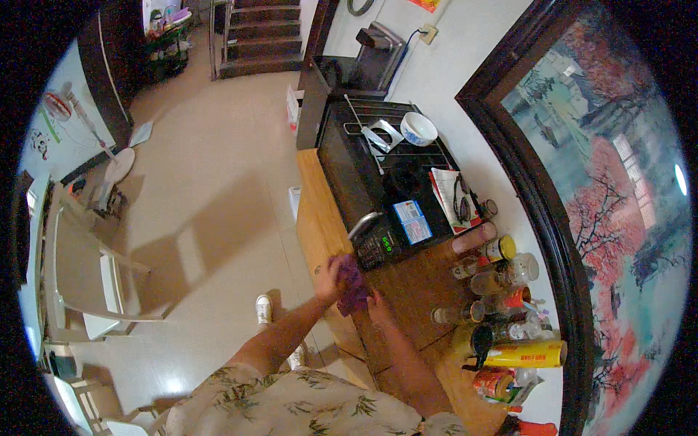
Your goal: The person wipes a white dining table with a purple cloth, moving items like a kettle and a plastic bag aside to clean underneath. They then walk to the kitchen, open the refrigerator to place the bag inside, and proceed to wipe a wooden kitchen counter.
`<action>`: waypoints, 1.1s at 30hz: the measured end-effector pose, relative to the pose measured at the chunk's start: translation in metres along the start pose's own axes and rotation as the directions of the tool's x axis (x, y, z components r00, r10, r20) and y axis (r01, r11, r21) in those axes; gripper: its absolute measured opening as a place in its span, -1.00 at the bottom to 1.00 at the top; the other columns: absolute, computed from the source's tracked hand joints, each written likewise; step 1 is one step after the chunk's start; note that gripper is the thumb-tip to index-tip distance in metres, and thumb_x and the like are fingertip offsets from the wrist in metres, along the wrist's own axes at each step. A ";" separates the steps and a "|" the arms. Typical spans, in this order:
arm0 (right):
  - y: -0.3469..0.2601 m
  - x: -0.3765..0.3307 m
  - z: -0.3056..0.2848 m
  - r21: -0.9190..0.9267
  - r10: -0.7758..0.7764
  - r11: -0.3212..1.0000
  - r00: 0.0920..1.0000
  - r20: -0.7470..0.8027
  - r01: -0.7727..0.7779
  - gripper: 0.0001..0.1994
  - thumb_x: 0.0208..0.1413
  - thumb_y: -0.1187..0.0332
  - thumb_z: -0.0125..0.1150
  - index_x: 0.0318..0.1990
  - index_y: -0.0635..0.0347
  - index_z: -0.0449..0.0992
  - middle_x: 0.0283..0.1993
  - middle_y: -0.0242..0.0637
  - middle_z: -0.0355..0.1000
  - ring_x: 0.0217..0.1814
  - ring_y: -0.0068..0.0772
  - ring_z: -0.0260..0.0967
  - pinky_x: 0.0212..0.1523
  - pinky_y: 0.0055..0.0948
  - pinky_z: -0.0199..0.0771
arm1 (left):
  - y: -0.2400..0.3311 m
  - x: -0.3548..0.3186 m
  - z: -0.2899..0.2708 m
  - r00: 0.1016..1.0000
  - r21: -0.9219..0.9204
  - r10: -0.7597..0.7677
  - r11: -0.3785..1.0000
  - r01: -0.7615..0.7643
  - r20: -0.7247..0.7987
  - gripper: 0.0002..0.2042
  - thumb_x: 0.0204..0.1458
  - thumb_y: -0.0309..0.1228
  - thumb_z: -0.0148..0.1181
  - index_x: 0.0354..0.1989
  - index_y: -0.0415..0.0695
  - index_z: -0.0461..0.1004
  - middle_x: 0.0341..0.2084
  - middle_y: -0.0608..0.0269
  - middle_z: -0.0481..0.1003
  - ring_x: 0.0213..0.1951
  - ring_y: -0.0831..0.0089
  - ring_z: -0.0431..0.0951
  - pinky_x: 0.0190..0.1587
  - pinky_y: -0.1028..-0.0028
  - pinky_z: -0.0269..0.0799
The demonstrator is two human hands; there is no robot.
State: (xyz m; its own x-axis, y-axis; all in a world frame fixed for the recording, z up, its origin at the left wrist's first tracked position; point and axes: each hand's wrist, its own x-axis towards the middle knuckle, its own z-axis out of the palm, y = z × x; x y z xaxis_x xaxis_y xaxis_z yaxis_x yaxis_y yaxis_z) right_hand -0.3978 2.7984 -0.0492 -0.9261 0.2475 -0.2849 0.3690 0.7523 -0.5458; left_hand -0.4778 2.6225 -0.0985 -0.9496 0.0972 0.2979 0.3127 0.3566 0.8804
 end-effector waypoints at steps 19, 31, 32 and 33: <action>-0.184 -0.024 0.229 0.294 -0.458 0.889 0.689 0.562 0.352 -0.77 0.11 0.46 0.12 -0.09 0.34 0.37 -0.20 -0.27 0.44 -0.19 -0.42 0.41 -0.10 -0.38 0.46 | -0.102 -0.159 -0.280 0.760 -0.771 -0.645 0.443 0.457 0.080 -0.75 -0.12 -0.38 0.27 -0.26 -0.19 0.49 -0.36 0.25 0.55 -0.38 0.39 0.54 -0.32 0.31 0.50; -0.614 -0.255 0.427 0.743 -0.681 0.669 0.404 0.611 0.006 -0.72 0.07 0.41 0.21 -0.05 0.27 0.44 -0.16 -0.33 0.45 -0.14 -0.52 0.36 -0.09 -0.51 0.39 | -0.048 -0.298 -0.715 0.442 -0.805 -0.713 0.592 -0.038 -0.545 -0.74 0.06 -0.48 0.16 -0.07 -0.15 0.34 -0.30 0.27 0.48 -0.34 0.47 0.53 -0.30 0.42 0.54; -0.635 -0.267 0.435 0.757 -0.703 0.651 0.418 0.576 0.053 -0.72 0.07 0.42 0.21 -0.05 0.27 0.44 -0.16 -0.33 0.45 -0.13 -0.52 0.36 -0.08 -0.51 0.38 | -0.052 -0.302 -0.738 0.453 -0.762 -0.675 0.647 -0.013 -0.582 -0.74 0.06 -0.48 0.16 -0.08 -0.16 0.35 -0.31 0.29 0.48 -0.36 0.49 0.52 -0.31 0.43 0.53; -0.654 -0.280 0.442 0.799 -0.747 0.597 0.413 0.521 0.070 -0.72 0.06 0.43 0.21 -0.05 0.26 0.44 -0.15 -0.34 0.44 -0.13 -0.52 0.36 -0.08 -0.52 0.38 | -0.038 -0.301 -0.762 0.431 -0.747 -0.665 0.664 -0.032 -0.610 -0.78 0.06 -0.51 0.15 -0.13 -0.18 0.34 -0.34 0.22 0.48 -0.40 0.45 0.55 -0.38 0.47 0.56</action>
State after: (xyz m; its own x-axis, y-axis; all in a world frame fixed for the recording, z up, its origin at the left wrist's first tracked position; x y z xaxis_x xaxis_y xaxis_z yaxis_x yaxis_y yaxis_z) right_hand -0.3446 1.9672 0.0396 -0.6165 -0.7780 -0.1208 0.2187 -0.0218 -0.9756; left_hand -0.1878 1.8720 0.0595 -0.6049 -0.7619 -0.2313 0.2541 -0.4600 0.8508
